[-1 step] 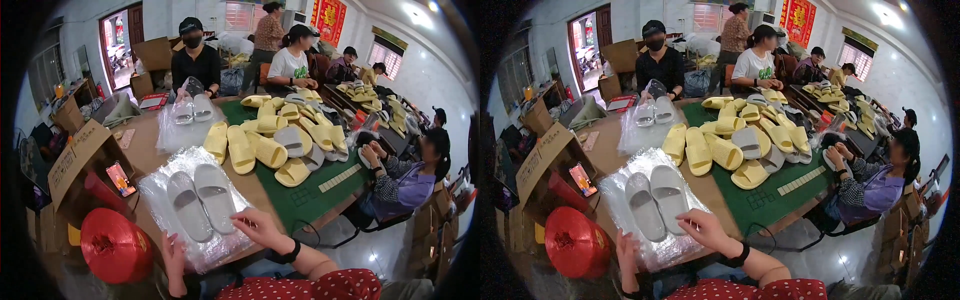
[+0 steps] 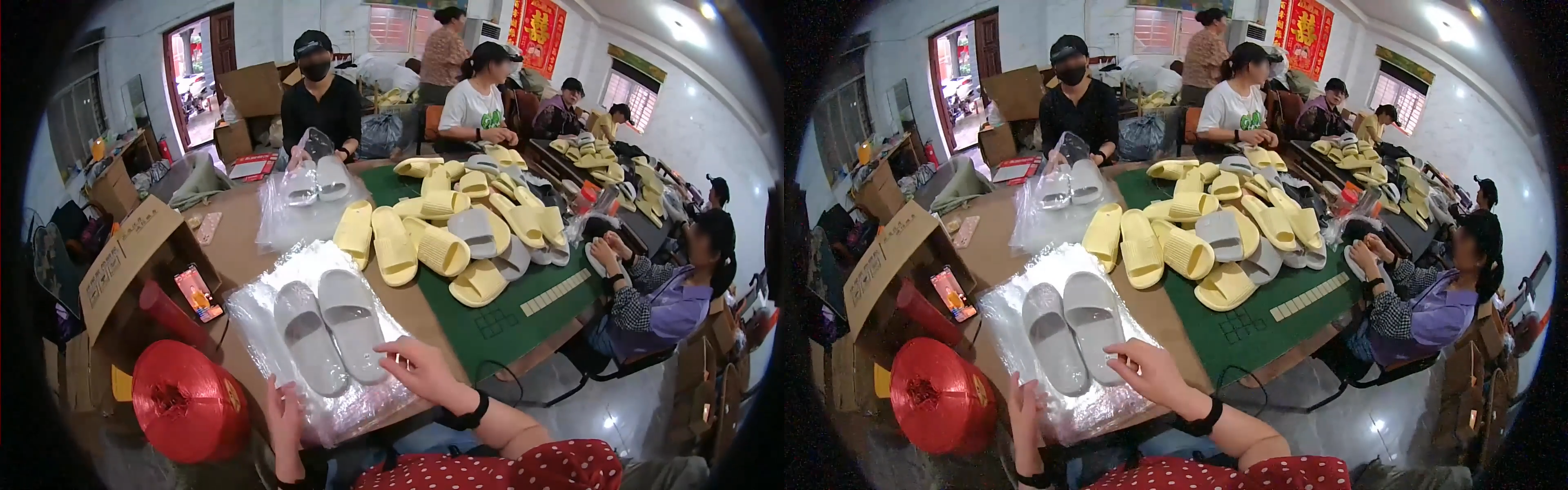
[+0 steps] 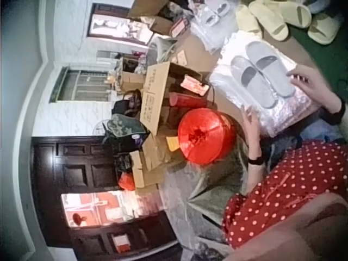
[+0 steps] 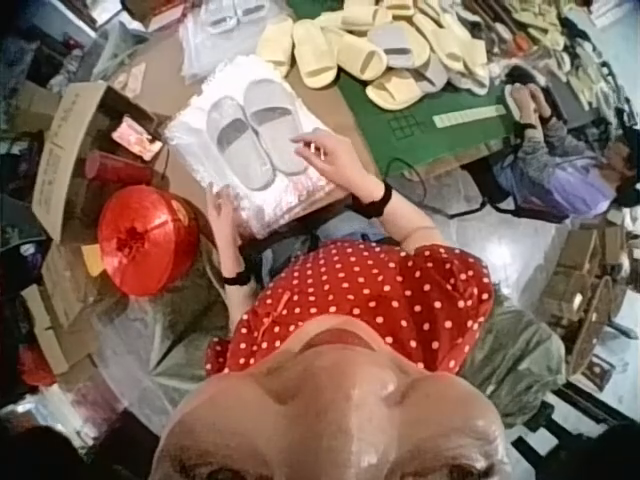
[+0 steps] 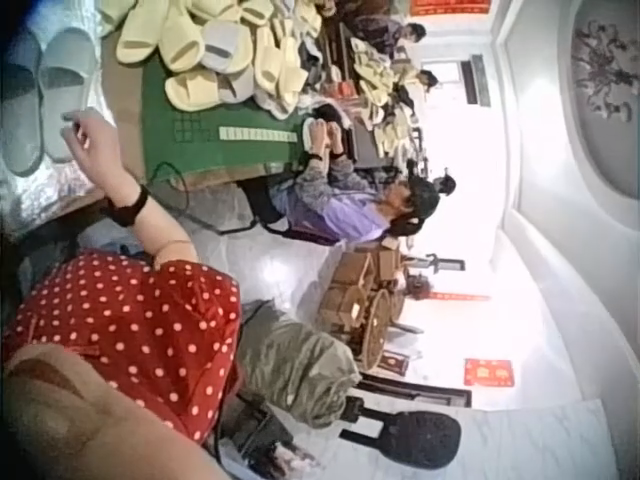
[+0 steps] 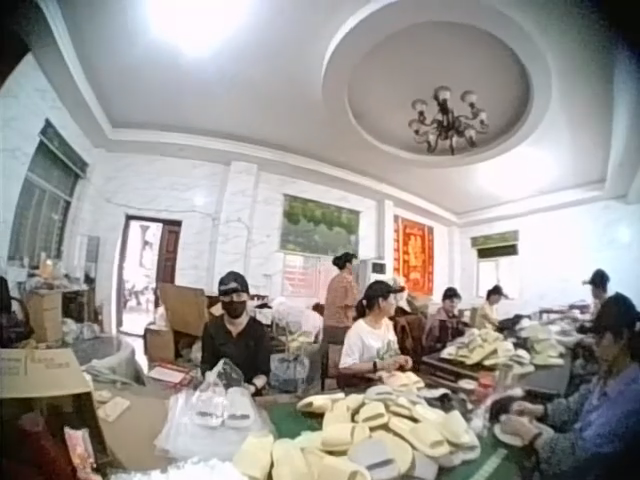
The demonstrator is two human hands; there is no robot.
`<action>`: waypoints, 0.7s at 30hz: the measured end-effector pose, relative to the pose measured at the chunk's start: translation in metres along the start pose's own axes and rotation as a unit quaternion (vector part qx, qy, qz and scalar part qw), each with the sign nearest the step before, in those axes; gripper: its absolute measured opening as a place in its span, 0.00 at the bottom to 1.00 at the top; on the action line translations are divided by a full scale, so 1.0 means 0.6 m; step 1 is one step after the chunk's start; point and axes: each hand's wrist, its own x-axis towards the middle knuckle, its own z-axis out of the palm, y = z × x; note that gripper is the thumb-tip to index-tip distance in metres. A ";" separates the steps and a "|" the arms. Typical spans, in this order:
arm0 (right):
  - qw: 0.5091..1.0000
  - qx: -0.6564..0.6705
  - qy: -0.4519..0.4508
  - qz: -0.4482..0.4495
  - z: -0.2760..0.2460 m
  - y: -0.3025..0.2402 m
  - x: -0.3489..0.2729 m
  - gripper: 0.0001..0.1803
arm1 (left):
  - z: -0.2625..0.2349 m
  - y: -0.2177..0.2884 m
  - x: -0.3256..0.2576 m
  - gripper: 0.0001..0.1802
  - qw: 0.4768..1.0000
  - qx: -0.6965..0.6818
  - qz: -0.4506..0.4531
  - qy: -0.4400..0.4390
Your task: Placing pairs of slippers into plastic bags at a workstation.
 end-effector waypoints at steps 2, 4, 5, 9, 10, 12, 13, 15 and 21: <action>1.000 -0.005 -0.013 0.026 0.018 0.013 -0.012 0.18 | 0.013 0.006 0.015 0.37 0.997 0.004 -0.075 -0.021; 0.991 0.009 -0.096 0.087 0.022 0.008 -0.026 0.22 | 0.024 0.012 0.020 0.38 0.991 0.104 -0.075 -0.029; 0.992 0.010 -0.089 0.093 0.014 0.005 -0.030 0.23 | 0.026 0.012 0.022 0.40 0.975 0.205 -0.077 -0.037; 0.984 0.002 0.181 -0.005 -0.105 -0.011 -0.008 0.13 | 0.029 0.005 0.028 0.42 0.962 0.263 -0.070 -0.037; 0.956 -0.049 0.272 -0.096 -0.155 -0.030 0.010 0.18 | 0.019 0.004 0.025 0.42 0.962 0.265 -0.061 -0.026; 0.831 0.058 0.510 -0.213 -0.252 -0.071 0.028 0.41 | 0.029 0.008 0.028 0.43 0.963 0.262 -0.047 -0.039; 0.786 0.045 0.527 -0.321 -0.285 -0.122 0.041 0.40 | 0.032 0.010 0.028 0.43 0.961 0.271 -0.043 -0.038; 0.738 -0.008 0.603 -0.303 -0.319 -0.172 0.056 0.39 | 0.038 0.015 0.028 0.44 0.958 0.282 -0.039 -0.036; 0.888 -0.096 0.410 -0.187 -0.236 -0.072 0.063 0.09 | 0.051 0.032 0.020 0.44 0.965 0.254 -0.053 -0.034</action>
